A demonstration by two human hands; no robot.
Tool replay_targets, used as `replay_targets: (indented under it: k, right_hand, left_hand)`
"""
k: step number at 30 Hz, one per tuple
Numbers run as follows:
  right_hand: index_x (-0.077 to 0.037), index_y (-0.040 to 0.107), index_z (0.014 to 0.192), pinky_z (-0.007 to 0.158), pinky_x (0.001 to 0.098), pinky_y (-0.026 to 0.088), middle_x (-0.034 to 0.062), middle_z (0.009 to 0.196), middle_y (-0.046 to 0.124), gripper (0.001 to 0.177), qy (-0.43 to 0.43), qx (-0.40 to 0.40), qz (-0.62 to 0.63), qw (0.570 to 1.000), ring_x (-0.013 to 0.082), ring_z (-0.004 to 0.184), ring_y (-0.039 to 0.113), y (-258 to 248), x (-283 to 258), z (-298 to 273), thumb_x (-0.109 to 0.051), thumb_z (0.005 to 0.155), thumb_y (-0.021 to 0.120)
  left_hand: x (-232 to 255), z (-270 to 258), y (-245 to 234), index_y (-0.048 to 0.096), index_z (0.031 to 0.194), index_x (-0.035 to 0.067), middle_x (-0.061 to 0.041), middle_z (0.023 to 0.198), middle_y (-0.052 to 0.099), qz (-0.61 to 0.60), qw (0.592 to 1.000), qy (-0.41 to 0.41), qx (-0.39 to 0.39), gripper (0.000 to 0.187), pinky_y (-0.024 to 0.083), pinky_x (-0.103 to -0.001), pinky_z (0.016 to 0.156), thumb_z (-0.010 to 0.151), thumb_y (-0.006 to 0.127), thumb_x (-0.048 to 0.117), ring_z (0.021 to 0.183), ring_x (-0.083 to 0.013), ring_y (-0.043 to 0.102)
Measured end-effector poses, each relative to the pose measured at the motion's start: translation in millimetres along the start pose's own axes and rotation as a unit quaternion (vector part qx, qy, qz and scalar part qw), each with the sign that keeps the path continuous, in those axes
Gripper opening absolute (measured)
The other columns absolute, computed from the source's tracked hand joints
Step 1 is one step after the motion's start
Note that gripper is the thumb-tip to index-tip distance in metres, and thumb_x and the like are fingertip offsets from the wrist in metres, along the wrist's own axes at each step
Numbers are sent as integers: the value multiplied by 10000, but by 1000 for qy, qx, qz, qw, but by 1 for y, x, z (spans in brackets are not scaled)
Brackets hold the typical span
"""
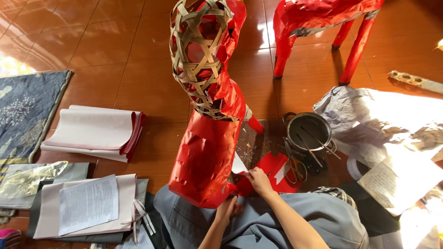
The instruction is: Decorating a bamboo and paper-mache horse frame with colored paper and gold foil using paste
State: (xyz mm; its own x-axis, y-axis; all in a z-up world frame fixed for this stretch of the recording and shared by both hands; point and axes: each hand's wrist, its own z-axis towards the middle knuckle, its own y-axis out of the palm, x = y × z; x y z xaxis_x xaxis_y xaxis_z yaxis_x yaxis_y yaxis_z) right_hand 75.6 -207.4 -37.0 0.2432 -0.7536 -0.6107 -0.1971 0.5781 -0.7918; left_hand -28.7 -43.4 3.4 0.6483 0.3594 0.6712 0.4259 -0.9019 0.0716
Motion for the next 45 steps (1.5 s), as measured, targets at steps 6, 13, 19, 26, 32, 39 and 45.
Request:
replay_targets:
  k: [6,13,19,26,32,39,45]
  right_hand:
    - [-104,653,929,783,383,452,88,919,607,215,99,30,99,990,286,910,580,-34,-19,-20,-310,903,596]
    - [-71,622,991,725,458,510,141,978,599,207,4,-21,2,1000,348,909,589,-34,-18,-51,-225,854,608]
    - [-132,630,899,714,405,492,95,831,569,133,-13,183,-217,959,285,795,580,-136,43,-18,-238,819,618]
    - [-273,618,1204,713,457,556,117,1006,542,293,288,140,-228,920,347,944,620,-172,116,-13,-239,913,606]
    - [-84,655,1247,1055,361,395,160,1196,673,479,284,187,93,936,309,1132,611,-181,43,-38,-190,785,586]
    - [-53,515,1397,346,198,259,132,842,572,506,368,194,602,682,170,599,558,-157,38,-26,-51,897,591]
    - [-54,648,1092,345,182,199,63,691,500,245,403,147,638,640,114,494,406,-137,77,-21,-108,974,440]
  left_hand:
    - [37,-43,44,679,842,28,-98,776,662,-127,985,-7,-118,149,564,-287,727,876,663,173,730,-148,636]
    - [-29,77,82,605,1240,108,-71,1068,668,-59,985,-5,-159,372,530,-314,734,926,558,303,911,-167,645]
    - [-24,74,88,623,1185,9,-135,923,679,-13,997,25,-76,304,587,-371,562,920,587,154,716,-226,681]
    - [-66,81,62,589,1287,23,-245,1028,678,-94,988,-42,-112,452,599,-540,704,864,678,156,839,-395,713]
    - [-8,30,66,562,1326,120,-98,1170,676,-138,976,-119,-120,515,552,-518,817,850,637,300,1036,-260,633]
    - [-14,32,61,566,1177,91,-87,1095,642,-138,976,-99,-137,311,581,-459,768,869,564,47,1019,-216,613]
    - [0,21,65,517,1288,58,-140,1194,600,-163,971,-115,-134,387,566,-531,835,902,530,35,1079,-305,578]
